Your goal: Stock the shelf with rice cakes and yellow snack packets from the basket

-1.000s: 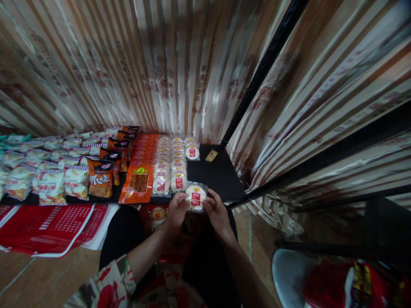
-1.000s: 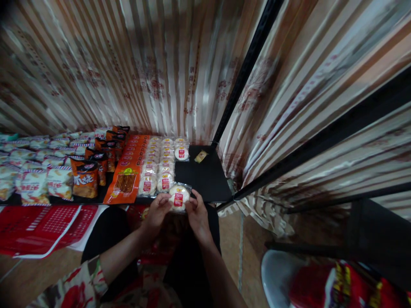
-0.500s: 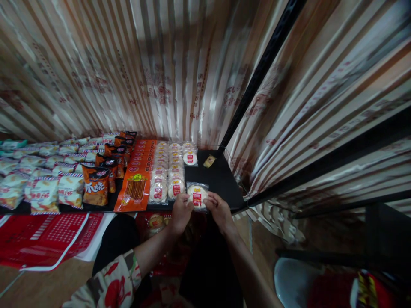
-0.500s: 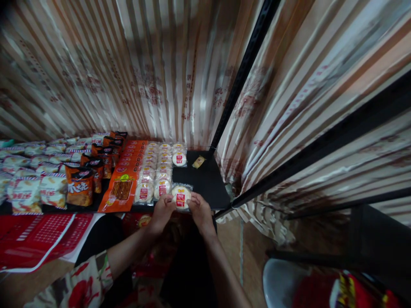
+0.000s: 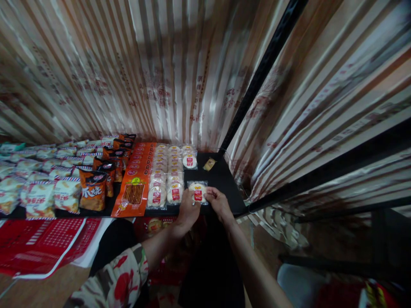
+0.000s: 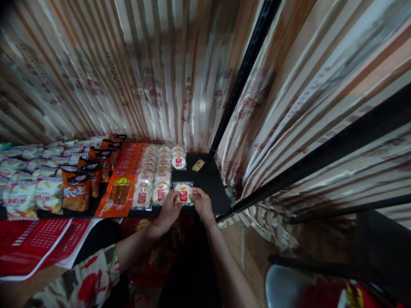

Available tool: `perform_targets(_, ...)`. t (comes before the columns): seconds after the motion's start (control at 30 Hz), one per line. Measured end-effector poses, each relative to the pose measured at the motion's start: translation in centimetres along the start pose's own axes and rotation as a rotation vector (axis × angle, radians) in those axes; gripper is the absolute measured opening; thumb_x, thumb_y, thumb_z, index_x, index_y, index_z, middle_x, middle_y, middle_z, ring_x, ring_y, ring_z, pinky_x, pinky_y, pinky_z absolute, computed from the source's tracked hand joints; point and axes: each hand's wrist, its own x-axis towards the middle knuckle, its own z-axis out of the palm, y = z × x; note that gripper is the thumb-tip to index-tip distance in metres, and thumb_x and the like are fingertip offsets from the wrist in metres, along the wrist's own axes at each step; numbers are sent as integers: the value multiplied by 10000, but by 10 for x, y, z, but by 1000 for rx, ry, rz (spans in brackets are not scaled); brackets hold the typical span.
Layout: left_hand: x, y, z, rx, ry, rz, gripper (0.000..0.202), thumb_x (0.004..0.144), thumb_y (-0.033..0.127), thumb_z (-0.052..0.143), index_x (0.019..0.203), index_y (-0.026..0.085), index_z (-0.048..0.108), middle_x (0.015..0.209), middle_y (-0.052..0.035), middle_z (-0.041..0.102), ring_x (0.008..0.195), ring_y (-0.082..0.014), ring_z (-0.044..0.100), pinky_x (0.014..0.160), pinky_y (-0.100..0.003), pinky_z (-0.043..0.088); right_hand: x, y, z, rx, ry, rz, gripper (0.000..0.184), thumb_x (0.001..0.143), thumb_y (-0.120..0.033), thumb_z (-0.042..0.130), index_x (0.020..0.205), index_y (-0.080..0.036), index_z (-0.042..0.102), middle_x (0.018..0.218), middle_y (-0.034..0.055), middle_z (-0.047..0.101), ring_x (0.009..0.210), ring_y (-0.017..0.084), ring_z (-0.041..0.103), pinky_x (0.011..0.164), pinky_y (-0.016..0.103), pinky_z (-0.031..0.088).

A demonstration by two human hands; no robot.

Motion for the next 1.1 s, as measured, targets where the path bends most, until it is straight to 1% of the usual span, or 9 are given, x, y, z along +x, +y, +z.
perform_targets(0.07, 1, 3, 1, 9, -9, -3, 468, 711, 86, 472, 1176, 73, 524, 1396, -162, 378, 1325, -234, 306, 1112, -320, 223, 8, 5, -1, -5, 12, 4, 322, 509, -326, 670, 798, -188, 639, 740, 4, 641, 691, 145, 591, 672, 274, 476)
perform_targets(0.17, 3, 2, 6, 16, 3, -12, 499, 700, 83, 485, 1197, 84, 523, 1435, -142, 331, 1348, -252, 258, 1123, -335, 206, 17, 7, -1, -4, 42, 8, 335, 503, -335, 674, 802, -188, 636, 743, 5, 636, 707, 147, 589, 675, 271, 474)
perform_targets(0.3, 8, -4, 15, -32, -36, 23, 545, 689, 68, 474, 1231, 119, 506, 1450, -103, 319, 1356, -236, 244, 1117, -330, 237, 28, 4, 5, 7, 84, -8, 334, 497, -336, 664, 791, -182, 623, 724, 2, 619, 698, 138, 577, 667, 255, 464)
perform_targets(0.37, 13, -6, 18, -76, -60, 16, 560, 690, 71, 472, 1246, 134, 497, 1461, -94, 300, 1355, -235, 248, 1109, -333, 254, 34, 3, 9, 16, 91, -19, 331, 504, -340, 655, 791, -180, 615, 727, 1, 618, 692, 135, 576, 675, 258, 464)
perform_targets(0.5, 26, -5, 20, -97, -64, -36, 553, 697, 80, 473, 1249, 105, 492, 1470, -128, 263, 1354, -243, 252, 1111, -344, 243, 44, 0, 19, 41, 100, -39, 327, 517, -348, 640, 793, -175, 606, 725, -2, 614, 675, 131, 575, 683, 263, 468)
perform_targets(0.7, 47, -1, 22, -92, 14, -78, 538, 713, 108, 495, 1250, 139, 498, 1450, -93, 320, 1358, -218, 240, 1135, -327, 169, 60, 1, 33, -23, 155, -85, 298, 573, -330, 582, 827, -176, 603, 768, 16, 623, 723, 145, 584, 687, 265, 481)
perform_targets(0.8, 57, 0, 24, -71, 36, -74, 509, 757, 144, 477, 1266, 120, 482, 1453, -118, 300, 1356, -229, 241, 1133, -351, 175, 69, 3, 38, -63, 164, -98, 287, 600, -310, 561, 849, -176, 610, 782, 20, 633, 740, 151, 596, 713, 275, 488)
perform_targets(0.9, 67, 1, 27, -63, 31, -81, 486, 802, 184, 439, 1279, 96, 460, 1459, -136, 280, 1364, -226, 218, 1138, -363, 149, 77, 5, 43, -110, 175, -116, 289, 622, -294, 550, 881, -184, 620, 799, 20, 650, 749, 156, 609, 738, 285, 491)
perform_targets(1.1, 84, 1, 30, -141, 68, -69, 444, 819, 211, 430, 1255, 142, 479, 1432, -95, 359, 1367, -208, 218, 1143, -362, 140, 91, -1, 51, -243, 190, -132, 310, 664, -288, 525, 941, -202, 635, 853, 23, 682, 773, 163, 629, 756, 291, 488)
